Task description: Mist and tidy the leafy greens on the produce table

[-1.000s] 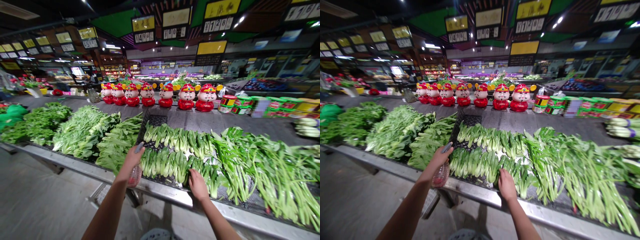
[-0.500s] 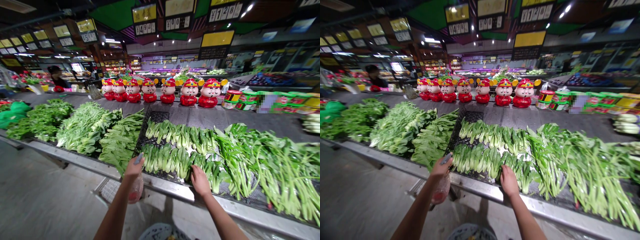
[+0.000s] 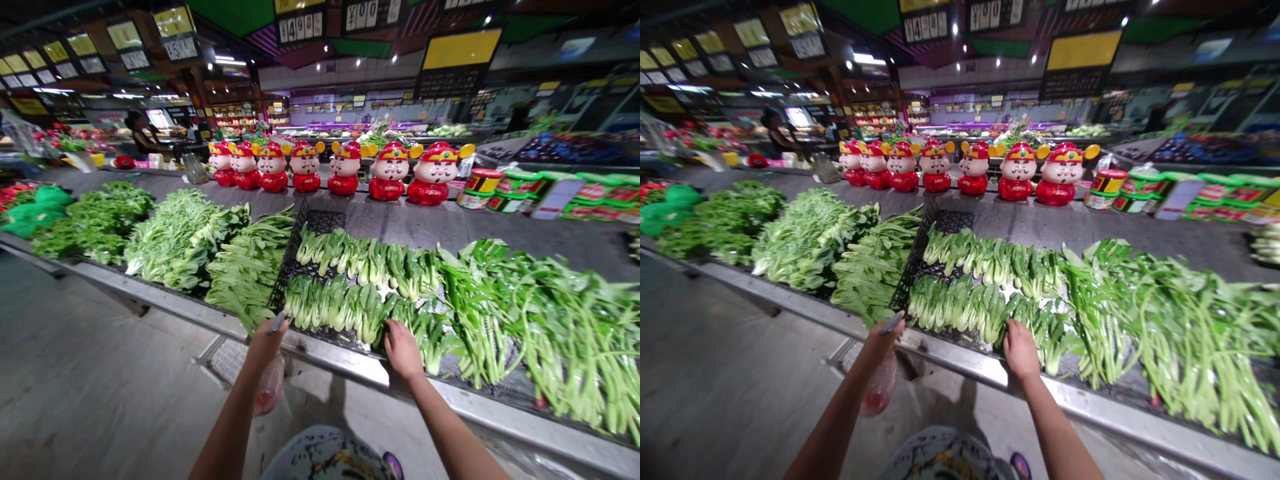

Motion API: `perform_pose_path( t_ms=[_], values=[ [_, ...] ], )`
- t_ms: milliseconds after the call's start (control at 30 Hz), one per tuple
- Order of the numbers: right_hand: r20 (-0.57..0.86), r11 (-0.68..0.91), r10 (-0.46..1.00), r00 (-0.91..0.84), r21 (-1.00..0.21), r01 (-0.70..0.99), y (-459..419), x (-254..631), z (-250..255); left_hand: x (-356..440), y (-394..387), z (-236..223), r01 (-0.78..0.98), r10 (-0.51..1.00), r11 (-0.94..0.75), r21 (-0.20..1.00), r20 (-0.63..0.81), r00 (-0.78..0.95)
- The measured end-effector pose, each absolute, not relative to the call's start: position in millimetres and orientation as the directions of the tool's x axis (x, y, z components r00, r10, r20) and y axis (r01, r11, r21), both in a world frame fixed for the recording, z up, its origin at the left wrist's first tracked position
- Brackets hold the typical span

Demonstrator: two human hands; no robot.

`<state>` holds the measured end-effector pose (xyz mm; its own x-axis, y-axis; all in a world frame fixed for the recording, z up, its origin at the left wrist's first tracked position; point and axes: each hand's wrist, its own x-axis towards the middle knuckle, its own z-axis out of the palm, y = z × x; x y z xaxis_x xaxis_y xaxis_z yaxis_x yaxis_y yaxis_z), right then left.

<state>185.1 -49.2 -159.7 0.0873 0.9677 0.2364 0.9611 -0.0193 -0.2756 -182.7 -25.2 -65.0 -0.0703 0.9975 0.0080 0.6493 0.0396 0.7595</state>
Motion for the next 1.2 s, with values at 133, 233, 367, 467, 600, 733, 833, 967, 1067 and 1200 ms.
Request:
perform_pose_path(
  t_ms=[133, 233, 367, 467, 600, 733, 833, 967, 1067, 1200],
  values=[
    [0.233, -0.018, 0.968, 0.088, -0.285, 0.958, -49.4, 184.8, -159.4, -186.5, -28.9, -73.8, 0.655, 0.997, 0.071, 0.752, -0.046, -0.056],
    [0.233, -0.02, 0.969, 0.088, -0.283, 0.959, -49.8, 184.4, -158.6, -187.9, -31.3, -78.0, 0.652, 0.996, 0.088, 0.753, -0.073, -0.051],
    [0.223, -0.024, 0.971, 0.089, -0.277, 0.961, -49.8, 184.4, -158.3, -185.7, -33.4, -78.2, 0.633, 0.997, 0.073, 0.77, -0.053, -0.051],
    [0.22, -0.029, 0.971, 0.095, -0.285, 0.958, -49.6, 184.8, -158.6, -180.8, -34.4, -74.2, 0.594, 1.0, 0.015, 0.804, -0.016, -0.003],
    [0.22, -0.03, 0.971, 0.095, -0.284, 0.958, -49.8, 184.8, -158.3, -171.8, -34.9, -64.8, 0.534, 0.997, -0.067, 0.843, 0.043, 0.057],
    [0.229, -0.022, 0.97, 0.085, -0.266, 0.964, -49.8, 184.6, -158.2, -162.0, -33.3, -55.7, 0.522, 0.994, -0.111, 0.846, 0.087, 0.07],
    [0.234, -0.021, 0.969, 0.082, -0.252, 0.968, -49.7, 184.8, -159.2, -155.7, -31.5, -56.0, 0.525, 0.991, -0.126, 0.841, 0.087, 0.098],
    [0.234, -0.027, 0.968, 0.092, -0.264, 0.964, -49.6, 184.7, -159.4, -152.0, -30.8, -67.1, 0.559, 0.992, -0.091, 0.824, 0.026, 0.124],
    [0.234, -0.029, 0.967, 0.101, -0.293, 0.956, -49.6, 184.1, -158.3, -152.7, -31.2, -74.8, 0.585, 0.993, -0.053, 0.809, -0.017, 0.113],
    [0.227, -0.03, 0.968, 0.105, -0.312, 0.95, -49.3, 183.8, -158.0, -152.9, -30.2, -71.3, 0.6, 0.992, -0.093, 0.794, 0.027, 0.119]
  ],
)
